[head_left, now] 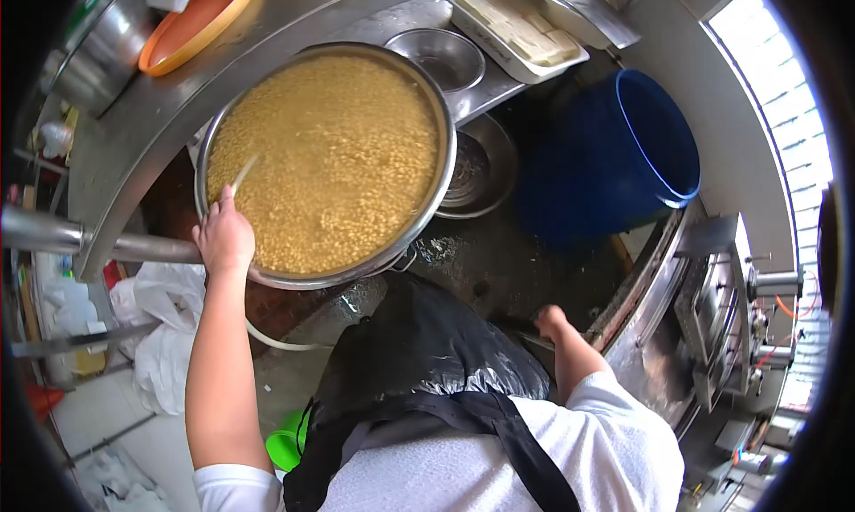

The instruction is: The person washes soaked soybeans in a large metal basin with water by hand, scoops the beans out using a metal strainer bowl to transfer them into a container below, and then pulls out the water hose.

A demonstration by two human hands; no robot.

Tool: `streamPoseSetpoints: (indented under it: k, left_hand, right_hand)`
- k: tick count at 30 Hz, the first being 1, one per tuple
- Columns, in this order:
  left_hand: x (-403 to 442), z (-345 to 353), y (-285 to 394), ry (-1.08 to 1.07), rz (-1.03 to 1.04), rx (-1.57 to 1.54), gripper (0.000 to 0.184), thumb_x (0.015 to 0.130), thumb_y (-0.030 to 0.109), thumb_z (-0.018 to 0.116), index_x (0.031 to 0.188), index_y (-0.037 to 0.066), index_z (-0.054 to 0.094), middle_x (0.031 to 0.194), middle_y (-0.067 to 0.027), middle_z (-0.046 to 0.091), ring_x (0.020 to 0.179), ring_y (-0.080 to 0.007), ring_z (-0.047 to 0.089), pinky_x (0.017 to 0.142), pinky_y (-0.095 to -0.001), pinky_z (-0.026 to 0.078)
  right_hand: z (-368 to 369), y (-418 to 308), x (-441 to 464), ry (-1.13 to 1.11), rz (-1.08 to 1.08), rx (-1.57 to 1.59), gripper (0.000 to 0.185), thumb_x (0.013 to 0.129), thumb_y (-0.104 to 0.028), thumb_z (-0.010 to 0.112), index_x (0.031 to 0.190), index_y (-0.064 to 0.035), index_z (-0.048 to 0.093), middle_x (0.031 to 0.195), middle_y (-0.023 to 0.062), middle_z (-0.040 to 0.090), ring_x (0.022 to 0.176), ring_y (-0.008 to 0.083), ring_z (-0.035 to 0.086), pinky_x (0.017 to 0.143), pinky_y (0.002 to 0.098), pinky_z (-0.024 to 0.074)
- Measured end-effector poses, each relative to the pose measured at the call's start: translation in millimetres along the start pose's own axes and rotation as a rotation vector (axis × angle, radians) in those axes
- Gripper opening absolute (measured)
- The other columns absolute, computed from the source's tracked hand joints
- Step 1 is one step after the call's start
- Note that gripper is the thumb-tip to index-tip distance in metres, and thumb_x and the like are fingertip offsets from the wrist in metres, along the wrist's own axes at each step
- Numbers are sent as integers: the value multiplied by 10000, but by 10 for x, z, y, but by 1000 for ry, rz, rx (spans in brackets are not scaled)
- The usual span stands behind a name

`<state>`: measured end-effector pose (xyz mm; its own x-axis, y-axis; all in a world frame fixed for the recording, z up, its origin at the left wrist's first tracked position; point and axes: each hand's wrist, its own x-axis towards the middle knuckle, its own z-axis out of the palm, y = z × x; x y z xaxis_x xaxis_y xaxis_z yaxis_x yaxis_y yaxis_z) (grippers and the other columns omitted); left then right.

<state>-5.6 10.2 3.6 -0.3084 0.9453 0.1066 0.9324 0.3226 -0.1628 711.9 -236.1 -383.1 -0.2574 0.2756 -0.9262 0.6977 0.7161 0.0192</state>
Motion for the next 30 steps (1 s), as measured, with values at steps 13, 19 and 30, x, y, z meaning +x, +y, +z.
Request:
streamPoseSetpoints:
  k: [13,19,30]
  left_hand:
    - [-19,-39,-6,22,-15,-9,516,1049,206,506,1562,158,539,1335,-119,710,1255,-297,666,1073,-525,432]
    - [-16,-95,14,-25,-11,-45,519,1051,218,512,1563,139,537,1316,-122,711,1260,-299,662,1098,-523,416]
    - [-20,-136,10,-55,-4,-42,528,1048,217,527,1570,137,533,1283,-132,715,1251,-287,661,1096,-520,403]
  right_hand:
    - [-1761,437,-513,863,695,1154,373,810,-48,753,1182,-88,759,1199,237,745,1160,390,721,1006,436,588]
    - [-2756,699,-771,1261,586,938,343,803,-10,769,1143,-49,744,1216,245,699,1143,419,690,1000,471,580]
    - [-5688,284,-1963,1680,-41,930,332,929,-156,768,1235,-34,724,1235,201,712,1152,399,699,982,446,570]
